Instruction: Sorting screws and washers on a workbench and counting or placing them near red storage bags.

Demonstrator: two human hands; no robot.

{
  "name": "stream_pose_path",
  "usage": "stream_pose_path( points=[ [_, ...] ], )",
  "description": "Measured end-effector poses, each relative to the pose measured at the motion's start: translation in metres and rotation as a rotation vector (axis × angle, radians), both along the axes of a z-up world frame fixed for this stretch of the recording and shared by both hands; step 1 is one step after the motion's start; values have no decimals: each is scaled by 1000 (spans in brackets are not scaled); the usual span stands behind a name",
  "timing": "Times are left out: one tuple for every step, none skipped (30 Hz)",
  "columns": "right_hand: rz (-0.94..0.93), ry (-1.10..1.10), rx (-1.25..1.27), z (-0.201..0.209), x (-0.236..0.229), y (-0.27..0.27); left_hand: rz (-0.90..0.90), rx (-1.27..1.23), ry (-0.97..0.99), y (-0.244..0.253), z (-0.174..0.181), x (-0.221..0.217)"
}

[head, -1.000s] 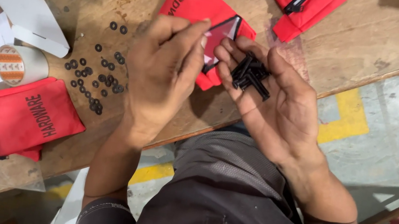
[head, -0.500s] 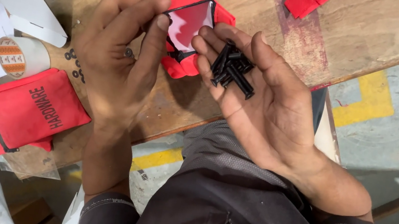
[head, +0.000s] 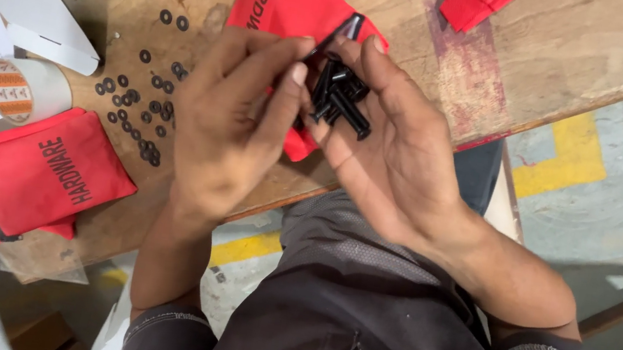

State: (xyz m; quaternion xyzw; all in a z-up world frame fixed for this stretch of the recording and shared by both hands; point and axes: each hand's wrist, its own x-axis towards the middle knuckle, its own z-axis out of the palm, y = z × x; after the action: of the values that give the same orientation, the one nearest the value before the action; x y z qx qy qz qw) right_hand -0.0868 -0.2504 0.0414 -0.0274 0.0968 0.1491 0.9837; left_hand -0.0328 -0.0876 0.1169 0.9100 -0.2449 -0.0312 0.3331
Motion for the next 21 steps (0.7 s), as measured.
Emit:
stream_pose_path(
  points=[
    [3, -8, -12, 1, 6, -1, 3, -12, -8, -2, 0, -1],
    [9, 13, -55, 3, 12, -2, 15, -33, -14, -4, 0, -3],
    [15, 34, -98, 4, 17, -3, 28, -54, -21, -5, 0, -5],
    [19, 23, -110, 5, 21, -3, 33, -66, -31, -6, -2, -3],
    [32, 29, -135, 6, 24, -4, 9, -22, -95, -7, -3, -1],
    [45, 36, -159, 6, 27, -4, -14, 24, -157, -7, -4, 1],
    [50, 27, -170, 12, 32, -3, -8, 13, -166, -9, -6, 2],
    [66, 10, -169, 18, 36, -3, -5, 5, -187, -10, -8, 2],
    [83, -6, -168, 24, 40, -2, -1, -4, -208, -12, -10, 3],
    [87, -12, -181, 22, 43, -2, 5, -16, -214, -12, -12, 3],
    [107, -10, -199, 21, 46, -1, -21, -33, -236, -11, -14, 3],
    [124, -11, -217, 19, 51, -1, -48, -50, -261, -11, -16, 4],
    [125, -20, -232, 14, 52, 1, -45, -63, -270, -10, -17, 5],
    [138, -13, -251, 8, 53, 2, -32, -66, -269, -9, -17, 6],
    [151, -6, -271, 2, 55, 4, -19, -69, -267, -8, -17, 7],
    [156, -14, -285, 5, 58, 3, -11, -81, -276, -6, -17, 9],
    [182, -20, -320, 8, 60, 2, 2, -92, -272, -4, -18, 11],
    [212, -26, -351, 11, 62, 3, 18, -100, -268, -1, -18, 12],
    [220, -34, -362, 20, 65, 2, 29, -109, -275, 1, -17, 14],
    [256, -57, -383, 29, 67, 1, 25, -110, -296, 3, -15, 15],
    [292, -80, -404, 38, 69, 1, 21, -112, -316, 6, -13, 16]
  ],
)
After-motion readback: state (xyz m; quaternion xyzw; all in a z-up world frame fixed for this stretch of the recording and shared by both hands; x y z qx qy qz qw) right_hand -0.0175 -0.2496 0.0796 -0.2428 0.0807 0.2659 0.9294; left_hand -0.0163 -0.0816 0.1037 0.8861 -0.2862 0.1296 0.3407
